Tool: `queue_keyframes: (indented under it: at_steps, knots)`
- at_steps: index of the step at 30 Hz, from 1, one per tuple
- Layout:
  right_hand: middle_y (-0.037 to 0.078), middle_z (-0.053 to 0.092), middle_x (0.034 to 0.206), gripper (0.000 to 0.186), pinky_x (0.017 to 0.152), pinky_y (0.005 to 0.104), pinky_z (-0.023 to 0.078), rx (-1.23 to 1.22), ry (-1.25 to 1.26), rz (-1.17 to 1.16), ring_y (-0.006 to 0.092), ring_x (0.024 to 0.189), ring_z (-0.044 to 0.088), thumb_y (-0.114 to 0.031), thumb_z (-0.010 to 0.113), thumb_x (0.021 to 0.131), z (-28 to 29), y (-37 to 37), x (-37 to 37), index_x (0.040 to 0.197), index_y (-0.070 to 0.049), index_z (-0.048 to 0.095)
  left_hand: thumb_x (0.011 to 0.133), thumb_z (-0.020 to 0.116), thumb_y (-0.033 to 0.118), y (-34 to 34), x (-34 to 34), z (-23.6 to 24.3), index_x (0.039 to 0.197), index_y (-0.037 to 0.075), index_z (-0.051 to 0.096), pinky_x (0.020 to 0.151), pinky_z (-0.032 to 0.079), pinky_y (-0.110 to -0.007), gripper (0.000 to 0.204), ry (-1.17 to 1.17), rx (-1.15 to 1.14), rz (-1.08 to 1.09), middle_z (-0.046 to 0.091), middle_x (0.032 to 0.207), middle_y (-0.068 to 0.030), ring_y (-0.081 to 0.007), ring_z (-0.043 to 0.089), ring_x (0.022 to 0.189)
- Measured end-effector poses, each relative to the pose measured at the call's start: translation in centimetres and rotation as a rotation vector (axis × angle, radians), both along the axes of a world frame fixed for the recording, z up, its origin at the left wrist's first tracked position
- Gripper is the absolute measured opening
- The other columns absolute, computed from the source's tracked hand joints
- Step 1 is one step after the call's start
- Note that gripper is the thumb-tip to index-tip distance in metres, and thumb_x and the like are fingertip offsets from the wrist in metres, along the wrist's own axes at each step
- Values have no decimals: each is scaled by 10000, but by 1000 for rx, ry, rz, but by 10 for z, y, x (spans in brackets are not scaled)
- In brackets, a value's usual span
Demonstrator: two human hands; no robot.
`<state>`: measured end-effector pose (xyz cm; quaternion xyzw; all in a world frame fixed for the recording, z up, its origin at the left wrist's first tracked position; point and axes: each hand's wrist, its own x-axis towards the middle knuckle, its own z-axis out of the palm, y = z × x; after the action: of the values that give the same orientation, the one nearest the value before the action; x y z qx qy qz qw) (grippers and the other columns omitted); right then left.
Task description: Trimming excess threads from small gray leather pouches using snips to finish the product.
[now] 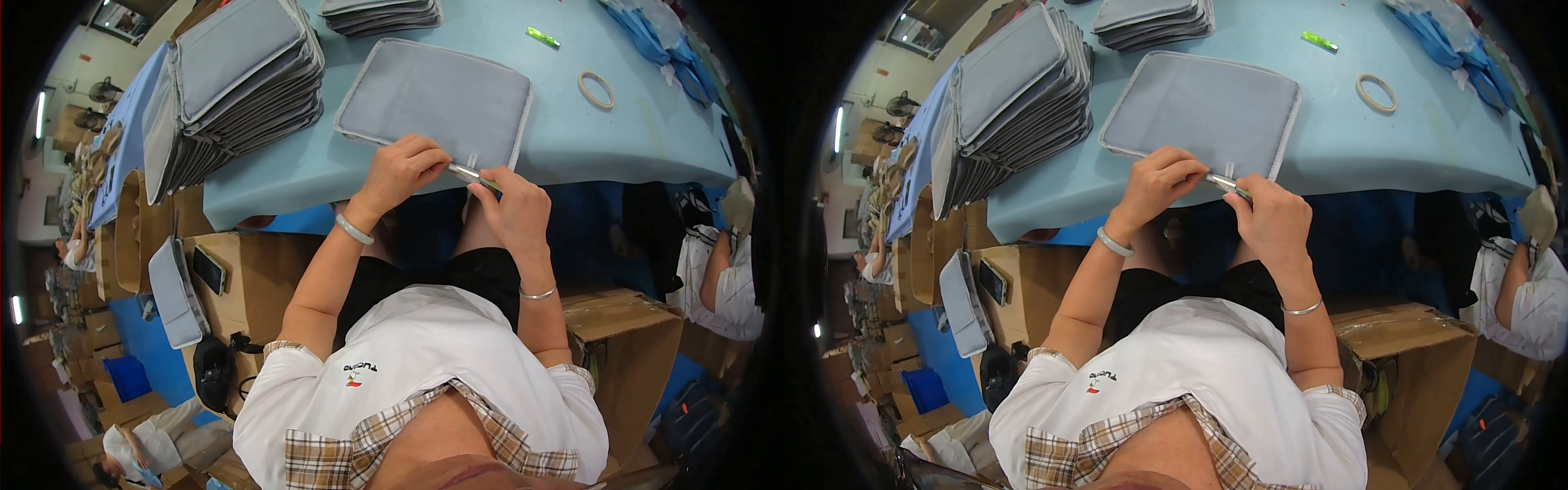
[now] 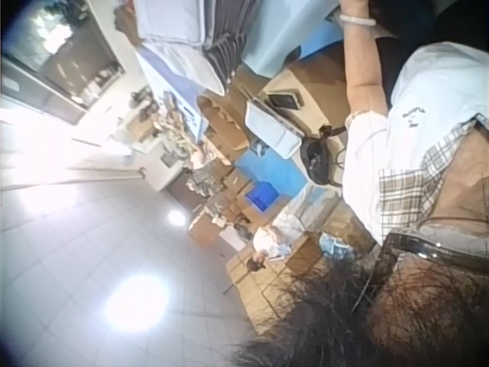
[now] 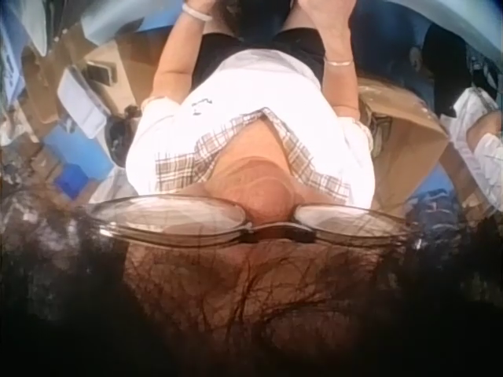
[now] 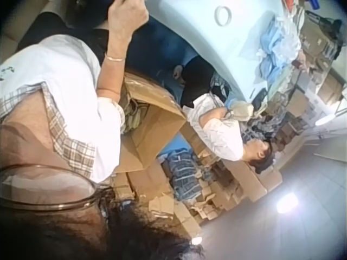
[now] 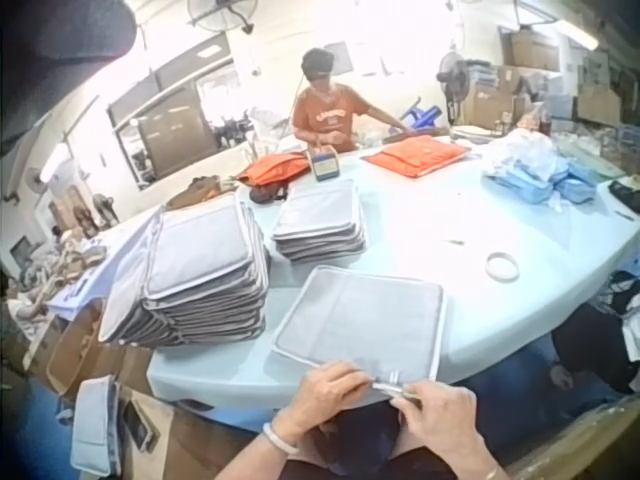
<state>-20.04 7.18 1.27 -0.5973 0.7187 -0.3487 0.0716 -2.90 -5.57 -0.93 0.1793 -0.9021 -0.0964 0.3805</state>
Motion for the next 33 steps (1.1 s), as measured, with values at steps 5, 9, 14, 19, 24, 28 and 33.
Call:
queue_keyframes:
  at_steps: [5, 9, 14, 19, 24, 28, 33]
  knots:
    - [93, 708, 803, 232, 602, 362, 512, 19, 48, 21, 299, 702, 675, -272, 755, 791, 1, -3, 1, 883, -67, 698, 710, 765, 47, 1, 0, -2, 855, 102, 701, 602, 524, -309, 168, -7, 1, 7, 667, 837, -15, -194, 627, 706]
    - [99, 702, 789, 222, 597, 370, 506, 41, 73, 28, 302, 687, 668, -264, 751, 790, 5, -3, 3, 867, -63, 696, 706, 766, 53, 3, -1, -3, 854, 103, 700, 589, 520, -302, 169, 3, -1, 9, 668, 832, -11, -186, 625, 699]
    - [101, 696, 774, 211, 592, 374, 501, 78, 99, 35, 302, 675, 662, -263, 747, 792, 5, -5, 3, 854, -68, 693, 713, 755, 63, 3, 0, -5, 853, 104, 694, 599, 518, -308, 159, 1, 7, 6, 659, 835, -5, -186, 621, 710]
    - [91, 707, 792, 224, 599, 355, 500, 45, -15, 30, 295, 683, 664, -262, 753, 791, 4, -3, -1, 866, -60, 691, 725, 732, 64, 10, 16, -5, 825, 94, 674, 585, 497, -319, 120, 87, 28, -27, 635, 818, -13, -198, 602, 695]
    - [72, 709, 778, 227, 575, 353, 499, -55, -59, 43, 285, 644, 661, -281, 759, 789, -5, -2, -6, 846, -74, 682, 756, 732, 94, 20, 36, -10, 796, 69, 655, 596, 493, -341, 90, -120, 197, -114, 624, 829, -53, -241, 596, 700]
    - [78, 706, 763, 236, 576, 347, 499, -27, -102, 31, 272, 626, 657, -275, 771, 781, -3, -2, -6, 854, -69, 683, 794, 718, 84, 6, 24, 7, 866, 68, 664, 683, 503, -350, 91, 54, 97, 54, 638, 872, -53, -265, 606, 797]
    - [77, 694, 741, 264, 568, 337, 493, 0, -105, 42, 258, 616, 655, -277, 780, 776, -2, -2, -5, 906, -69, 684, 784, 712, 75, -6, 24, 15, 880, 73, 656, 710, 502, -346, 111, -126, 33, 73, 640, 883, -54, -257, 610, 837]
